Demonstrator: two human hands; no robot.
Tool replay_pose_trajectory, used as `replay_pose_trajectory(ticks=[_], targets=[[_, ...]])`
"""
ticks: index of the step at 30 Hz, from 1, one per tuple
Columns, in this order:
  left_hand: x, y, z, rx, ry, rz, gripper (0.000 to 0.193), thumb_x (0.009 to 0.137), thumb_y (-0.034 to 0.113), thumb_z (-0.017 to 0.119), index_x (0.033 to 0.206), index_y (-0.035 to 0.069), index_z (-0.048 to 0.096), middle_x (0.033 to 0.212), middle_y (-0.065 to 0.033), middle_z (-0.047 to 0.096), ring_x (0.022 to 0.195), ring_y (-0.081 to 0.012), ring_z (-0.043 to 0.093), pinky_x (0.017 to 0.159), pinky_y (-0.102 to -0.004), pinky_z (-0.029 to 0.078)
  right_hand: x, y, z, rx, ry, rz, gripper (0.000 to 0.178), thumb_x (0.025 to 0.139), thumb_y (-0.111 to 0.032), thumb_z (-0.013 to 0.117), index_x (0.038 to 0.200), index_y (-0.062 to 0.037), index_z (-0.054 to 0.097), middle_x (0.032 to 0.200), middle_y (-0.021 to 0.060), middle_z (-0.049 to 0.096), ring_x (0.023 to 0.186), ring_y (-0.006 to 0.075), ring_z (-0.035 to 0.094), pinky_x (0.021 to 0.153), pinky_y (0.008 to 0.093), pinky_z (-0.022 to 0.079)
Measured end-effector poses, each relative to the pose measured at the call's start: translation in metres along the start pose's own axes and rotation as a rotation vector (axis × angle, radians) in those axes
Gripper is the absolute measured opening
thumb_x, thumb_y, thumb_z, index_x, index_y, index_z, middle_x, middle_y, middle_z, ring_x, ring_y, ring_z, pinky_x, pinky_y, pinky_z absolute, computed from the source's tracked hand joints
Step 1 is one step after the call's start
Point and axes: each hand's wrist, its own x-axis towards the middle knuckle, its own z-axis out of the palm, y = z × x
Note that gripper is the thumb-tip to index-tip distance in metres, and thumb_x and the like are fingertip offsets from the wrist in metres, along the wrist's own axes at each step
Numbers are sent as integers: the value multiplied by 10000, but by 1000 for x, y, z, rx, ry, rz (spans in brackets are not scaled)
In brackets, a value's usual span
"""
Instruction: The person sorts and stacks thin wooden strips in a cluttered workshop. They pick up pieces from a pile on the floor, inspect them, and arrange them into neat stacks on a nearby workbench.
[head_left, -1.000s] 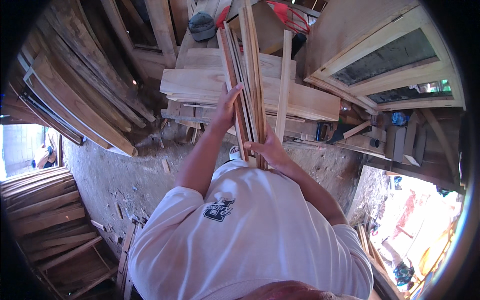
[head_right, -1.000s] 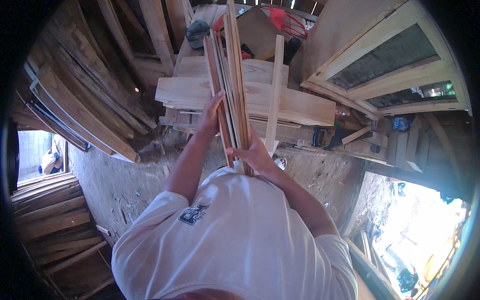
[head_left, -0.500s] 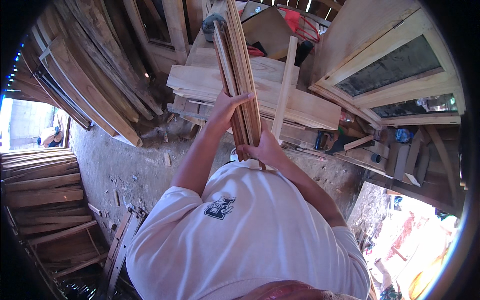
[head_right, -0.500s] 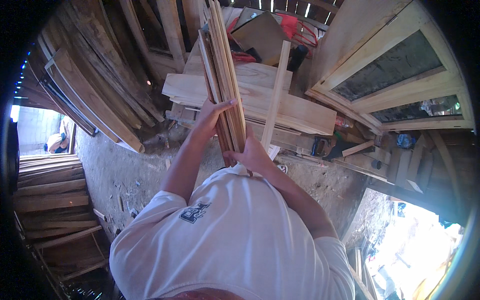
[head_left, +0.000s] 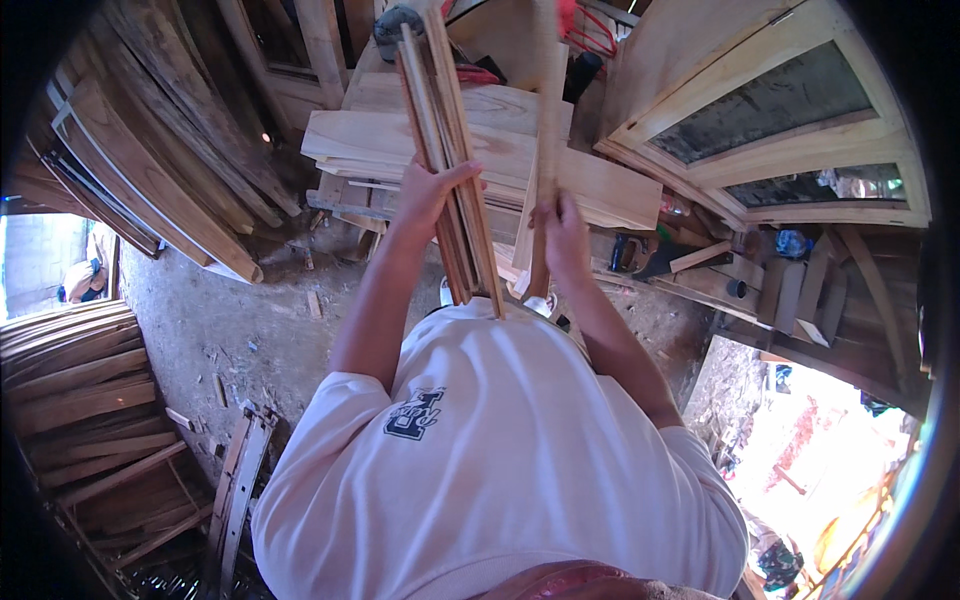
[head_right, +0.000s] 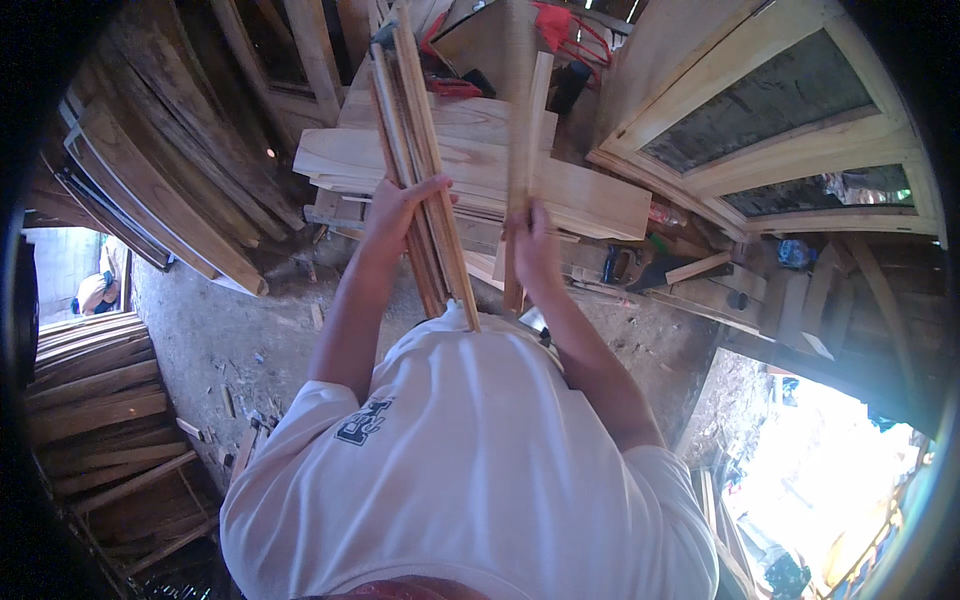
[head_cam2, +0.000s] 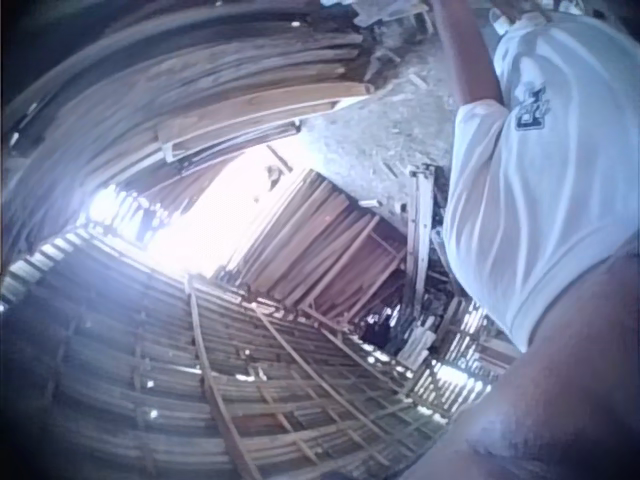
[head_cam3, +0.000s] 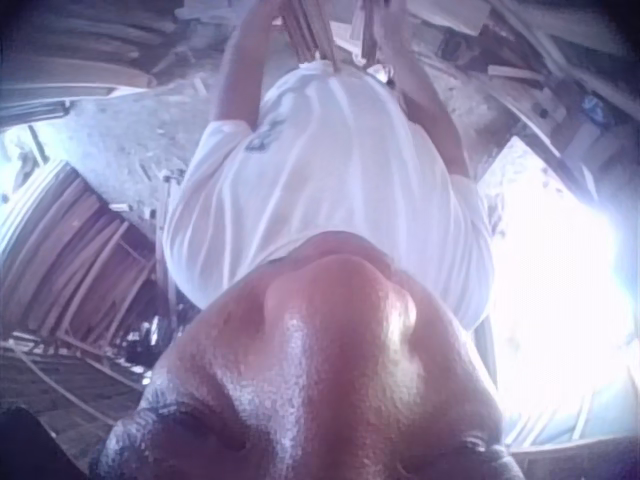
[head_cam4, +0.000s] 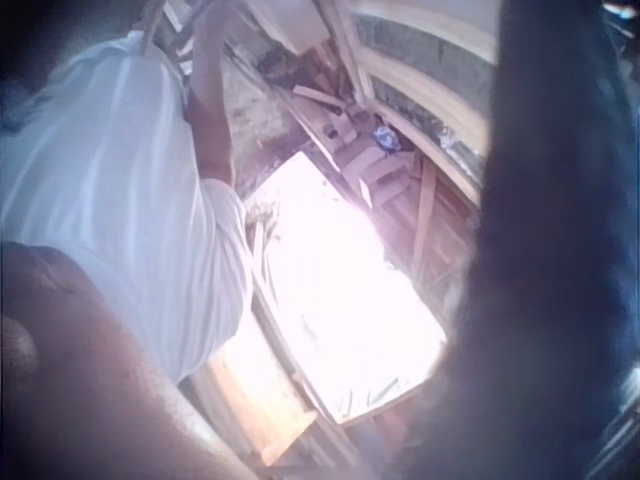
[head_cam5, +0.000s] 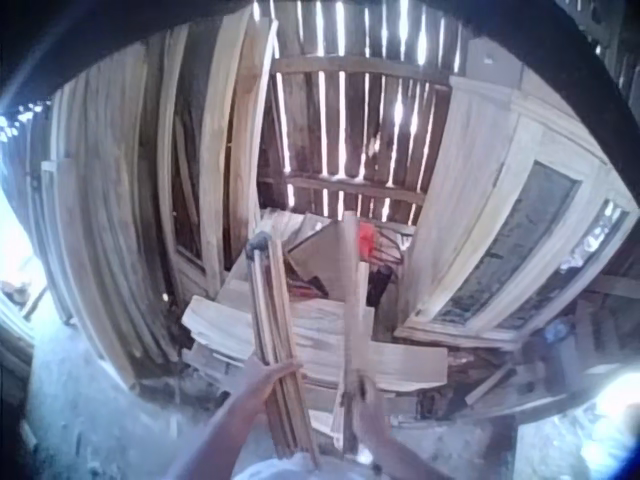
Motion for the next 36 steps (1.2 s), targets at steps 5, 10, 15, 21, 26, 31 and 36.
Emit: replay_pose_trajectory(ticks=[5, 10, 15, 21, 26, 31, 36], targets=[[-14, 2, -28, 23, 72, -46, 387, 791, 190, 860, 1042, -16, 651, 877, -122, 719, 743, -217, 738, 651, -337, 601, 54, 39, -50, -15, 135, 37, 208, 965, -70, 635, 1167, -26, 615, 927, 69, 661, 816, 147, 630, 732, 329, 532], [-29, 1, -54, -42, 168, 21, 319, 822, 184, 832, 1015, -6, 665, 883, -115, 716, 755, -200, 731, 647, -325, 587, 87, 57, -50, -128, 172, 66, 240, 929, -93, 681, 1146, 7, 665, 933, 94, 706, 828, 180, 658, 751, 338, 525], [-33, -5, -89, -46, 205, -29, 395, 856, 199, 819, 1114, -24, 619, 972, -128, 700, 863, -240, 726, 758, -360, 601, 82, 78, -40, -197, 201, 107, 229, 908, -129, 708, 1097, 1, 702, 910, 115, 738, 826, 219, 685, 770, 362, 529], [-30, -5, -96, -48, 223, -45, 456, 848, 214, 831, 1146, -38, 596, 1009, -153, 698, 882, -264, 727, 768, -378, 609, 79, 99, -43, -336, 243, 40, 202, 905, -127, 741, 1068, -14, 706, 870, 33, 695, 783, 120, 629, 724, 297, 512], [-24, -5, -103, -23, 209, -46, 461, 843, 222, 834, 1141, -40, 600, 991, -149, 702, 881, -256, 728, 765, -377, 610, 72, 73, -30, -326, 248, 136, 249, 890, -118, 745, 1110, -7, 706, 909, 58, 720, 815, 142, 651, 768, 307, 519], [-22, 0, -97, -16, 174, -32, 429, 846, 225, 831, 1117, -30, 618, 970, -140, 706, 871, -245, 728, 749, -371, 607, 74, 85, -30, -387, 305, 110, 268, 887, -120, 741, 1128, -8, 705, 938, 75, 737, 834, 154, 666, 783, 321, 527], [-16, 0, -107, -23, 171, -52, 410, 851, 233, 827, 1102, -18, 623, 969, -134, 702, 863, -236, 727, 738, -364, 603, 36, 84, -50, -251, 351, 80, 270, 893, -141, 733, 1125, -11, 689, 1012, 99, 723, 901, 183, 674, 818, 340, 536]])
